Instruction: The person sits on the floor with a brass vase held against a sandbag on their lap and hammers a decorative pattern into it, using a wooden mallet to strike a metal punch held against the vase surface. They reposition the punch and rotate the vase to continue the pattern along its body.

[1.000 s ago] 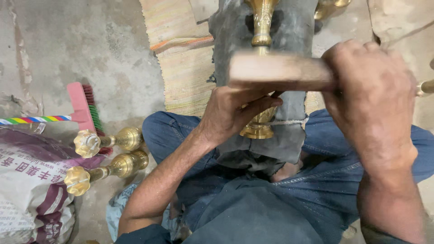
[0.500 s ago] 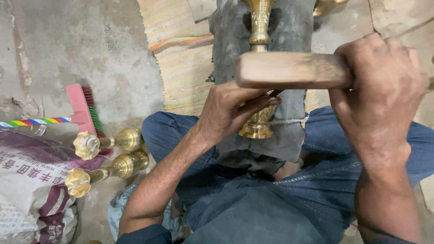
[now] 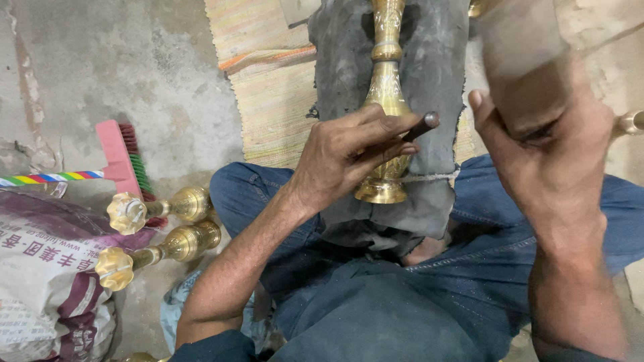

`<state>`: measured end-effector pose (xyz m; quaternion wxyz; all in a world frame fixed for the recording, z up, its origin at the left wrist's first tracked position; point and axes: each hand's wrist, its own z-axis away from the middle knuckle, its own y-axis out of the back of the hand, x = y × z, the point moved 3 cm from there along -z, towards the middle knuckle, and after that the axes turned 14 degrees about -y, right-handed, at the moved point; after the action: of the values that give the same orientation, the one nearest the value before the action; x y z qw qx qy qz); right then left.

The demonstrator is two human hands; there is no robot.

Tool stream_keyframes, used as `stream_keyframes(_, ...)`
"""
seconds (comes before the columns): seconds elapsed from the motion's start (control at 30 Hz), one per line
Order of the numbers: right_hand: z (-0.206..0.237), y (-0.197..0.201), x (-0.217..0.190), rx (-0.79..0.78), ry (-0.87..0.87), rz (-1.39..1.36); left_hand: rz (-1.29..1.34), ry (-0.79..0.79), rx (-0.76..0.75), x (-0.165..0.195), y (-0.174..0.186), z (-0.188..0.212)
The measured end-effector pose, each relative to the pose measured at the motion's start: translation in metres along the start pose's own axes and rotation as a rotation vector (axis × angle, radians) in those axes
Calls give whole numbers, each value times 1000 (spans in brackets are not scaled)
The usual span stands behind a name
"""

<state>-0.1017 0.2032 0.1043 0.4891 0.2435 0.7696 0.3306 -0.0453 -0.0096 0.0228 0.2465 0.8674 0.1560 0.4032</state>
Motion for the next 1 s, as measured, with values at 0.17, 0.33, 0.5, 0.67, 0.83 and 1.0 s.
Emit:
stream_keyframes(0.17, -3, 3, -15, 91, 108, 264, -42, 79, -85, -2, -2, -1)
stream_keyframes(0.33, -1, 3, -9, 134, 104, 323, 6, -16, -10, 7, 4, -5)
stream_keyframes(0.5, 3, -1, -5, 123, 99, 319, -51, 122, -123, 5, 4, -9)
stream_keyframes(0.67, 5, -3, 3, 52, -96, 49, -21, 58, -74, 7, 5, -6)
stream_keyframes(0.83, 6, -4, 14, -30, -300, -202, -26, 28, -69, 2, 1, -6)
stream_keyframes(1.0, 11, -1, 6, 68, -132, -21, -35, -33, -29, 6, 2, -8)
